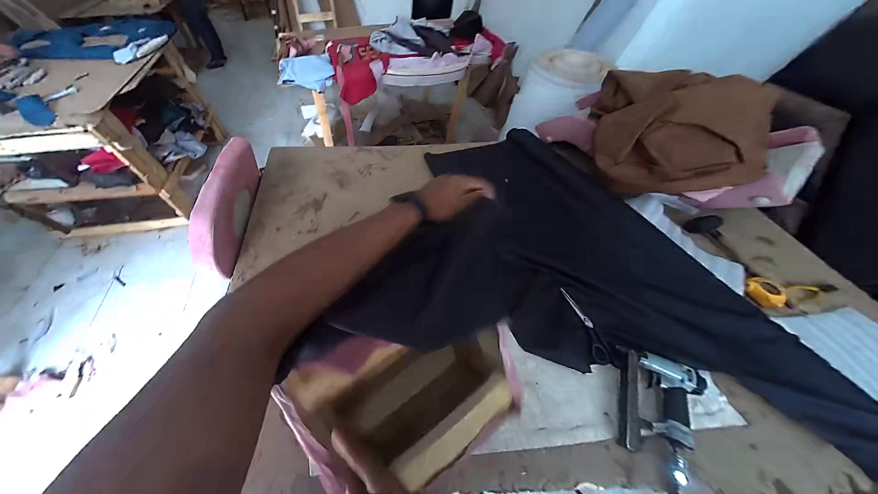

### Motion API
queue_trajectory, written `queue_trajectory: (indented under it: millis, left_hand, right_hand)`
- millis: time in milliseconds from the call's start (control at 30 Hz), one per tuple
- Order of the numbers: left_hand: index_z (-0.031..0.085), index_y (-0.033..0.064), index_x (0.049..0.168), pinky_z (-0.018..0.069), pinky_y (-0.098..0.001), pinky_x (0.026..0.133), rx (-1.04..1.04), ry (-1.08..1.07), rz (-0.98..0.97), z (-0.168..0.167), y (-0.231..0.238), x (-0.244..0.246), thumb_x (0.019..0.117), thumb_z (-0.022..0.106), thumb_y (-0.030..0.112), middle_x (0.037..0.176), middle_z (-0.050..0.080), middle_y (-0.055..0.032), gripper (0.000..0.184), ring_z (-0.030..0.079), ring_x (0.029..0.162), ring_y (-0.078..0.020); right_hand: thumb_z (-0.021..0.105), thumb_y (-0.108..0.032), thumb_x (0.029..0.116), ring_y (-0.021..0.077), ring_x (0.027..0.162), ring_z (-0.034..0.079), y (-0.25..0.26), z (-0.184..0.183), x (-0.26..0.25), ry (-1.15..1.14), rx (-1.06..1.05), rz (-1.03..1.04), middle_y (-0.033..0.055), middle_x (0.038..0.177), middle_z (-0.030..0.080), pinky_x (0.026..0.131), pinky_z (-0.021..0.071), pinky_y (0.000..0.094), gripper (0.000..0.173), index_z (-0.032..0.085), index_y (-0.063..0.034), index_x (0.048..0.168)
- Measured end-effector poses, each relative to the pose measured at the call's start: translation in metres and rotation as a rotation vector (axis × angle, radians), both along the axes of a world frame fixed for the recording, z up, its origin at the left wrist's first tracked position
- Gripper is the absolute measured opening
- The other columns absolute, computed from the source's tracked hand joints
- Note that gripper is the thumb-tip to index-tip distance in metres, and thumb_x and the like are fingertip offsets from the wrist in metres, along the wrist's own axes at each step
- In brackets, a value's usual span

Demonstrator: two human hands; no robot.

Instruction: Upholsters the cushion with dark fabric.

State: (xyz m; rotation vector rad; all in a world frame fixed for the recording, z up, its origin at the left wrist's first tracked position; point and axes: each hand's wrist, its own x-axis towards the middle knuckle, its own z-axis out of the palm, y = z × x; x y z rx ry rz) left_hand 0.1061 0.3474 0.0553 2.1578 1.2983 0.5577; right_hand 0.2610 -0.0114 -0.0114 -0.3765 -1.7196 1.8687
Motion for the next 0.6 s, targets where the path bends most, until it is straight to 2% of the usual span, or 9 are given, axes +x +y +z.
queue_trajectory:
  millis: [33, 100, 167, 233, 300, 367, 433, 500, 600]
  left_hand:
    - [0.054, 0.0091, 0.149, 0.0456, -0.0468, 0.115, 0.138, 0.037, -0.053, 0.01, 0.021, 0.024, 0.1091, 0.049, 0.027, 0.139, 0.065, -0.0117, 0.044, 0.062, 0.129, -0.0232]
    - [0.049, 0.0122, 0.153, 0.048, -0.0453, 0.112, 0.238, 0.107, -0.042, 0.058, 0.019, 0.042, 0.1085, 0.05, 0.028, 0.142, 0.064, -0.0085, 0.048, 0.062, 0.128, -0.02]
    - [0.051, 0.0122, 0.151, 0.0495, -0.0379, 0.112, 0.271, 0.174, 0.008, 0.106, -0.025, 0.022, 0.1075, 0.053, 0.031, 0.142, 0.063, -0.0055, 0.048, 0.062, 0.127, -0.0138]
    - [0.056, 0.0113, 0.146, 0.0489, -0.0376, 0.112, 0.337, 0.24, 0.144, 0.127, -0.097, -0.025, 0.1057, 0.056, 0.037, 0.14, 0.064, -0.0045, 0.048, 0.061, 0.128, -0.0122]
    - [0.059, 0.0093, 0.143, 0.0468, -0.0415, 0.115, 0.3, 0.173, 0.463, 0.093, -0.207, -0.086, 0.1064, 0.053, 0.04, 0.143, 0.061, -0.0069, 0.048, 0.057, 0.134, -0.0157]
    - [0.056, 0.0068, 0.143, 0.0468, -0.0456, 0.114, 0.251, -0.11, 0.832, 0.032, -0.304, -0.129, 0.108, 0.043, 0.042, 0.146, 0.058, -0.0102, 0.052, 0.055, 0.136, -0.0203]
    - [0.054, 0.0106, 0.147, 0.0446, -0.0494, 0.114, 0.234, -0.257, 0.988, -0.014, -0.346, -0.143, 0.1064, 0.037, 0.052, 0.152, 0.054, -0.0071, 0.06, 0.051, 0.139, -0.0209]
    - [0.054, 0.0134, 0.148, 0.0418, -0.0499, 0.118, 0.246, -0.217, 1.002, -0.014, -0.339, -0.128, 0.1024, 0.053, 0.05, 0.154, 0.052, -0.0058, 0.058, 0.048, 0.143, -0.0208]
    - [0.05, 0.0144, 0.152, 0.0401, -0.0505, 0.12, 0.233, -0.055, 0.88, 0.019, -0.279, -0.104, 0.0903, 0.074, 0.052, 0.151, 0.054, -0.0076, 0.076, 0.049, 0.142, -0.0216]
  right_hand:
    - [0.063, -0.062, 0.0936, 0.0411, 0.152, 0.029, 0.011, 0.004, 0.003, -0.035, 0.1, -0.031, 0.0256, 0.165, 0.028, 0.122, 0.036, 0.0576, 0.073, 0.064, -0.0047, 0.139]
    - [0.072, -0.049, 0.0932, 0.0355, 0.141, 0.048, 0.028, 0.003, 0.03, -0.079, 0.345, -0.253, 0.0182, 0.152, 0.051, 0.114, 0.0467, 0.0544, 0.048, 0.071, -0.0165, 0.129]
    - [0.063, -0.045, 0.1, 0.0261, 0.131, 0.059, 0.052, -0.012, 0.084, -0.032, 0.494, -0.475, 0.003, 0.133, 0.068, 0.11, 0.0498, 0.0489, 0.029, 0.073, -0.0237, 0.116]
    - [0.053, -0.038, 0.106, 0.014, 0.115, 0.065, 0.08, -0.044, 0.141, 0.063, 0.427, -0.728, -0.0095, 0.112, 0.072, 0.101, 0.0534, 0.037, 0.024, 0.072, -0.0257, 0.1]
    - [0.052, -0.036, 0.1059, 0.0121, 0.107, 0.066, 0.095, -0.082, 0.19, 0.048, 0.165, -0.864, -0.0076, 0.113, 0.069, 0.088, 0.059, 0.0334, 0.024, 0.071, -0.0199, 0.107]
    - [0.048, -0.041, 0.1045, 0.0166, 0.121, 0.061, 0.102, -0.097, 0.206, -0.062, -0.119, -0.805, 0.0043, 0.134, 0.059, 0.092, 0.0588, 0.0401, 0.05, 0.052, -0.0041, 0.138]
    - [0.05, -0.052, 0.1025, 0.0122, 0.127, 0.057, 0.103, -0.08, 0.192, -0.146, -0.246, -0.703, 0.0094, 0.146, 0.051, 0.098, 0.056, 0.0378, 0.076, 0.032, 0.0008, 0.155]
    - [0.067, -0.048, 0.0956, 0.0068, 0.117, 0.063, 0.091, -0.04, 0.161, -0.177, -0.155, -0.739, 0.0098, 0.133, 0.062, 0.098, 0.0564, 0.0299, 0.079, 0.041, 0.006, 0.146]
    - [0.08, -0.027, 0.0874, 0.0056, 0.096, 0.071, 0.072, 0.006, 0.119, -0.08, 0.134, -0.859, 0.0045, 0.103, 0.073, 0.088, 0.0617, 0.026, 0.047, 0.063, 0.0046, 0.117]
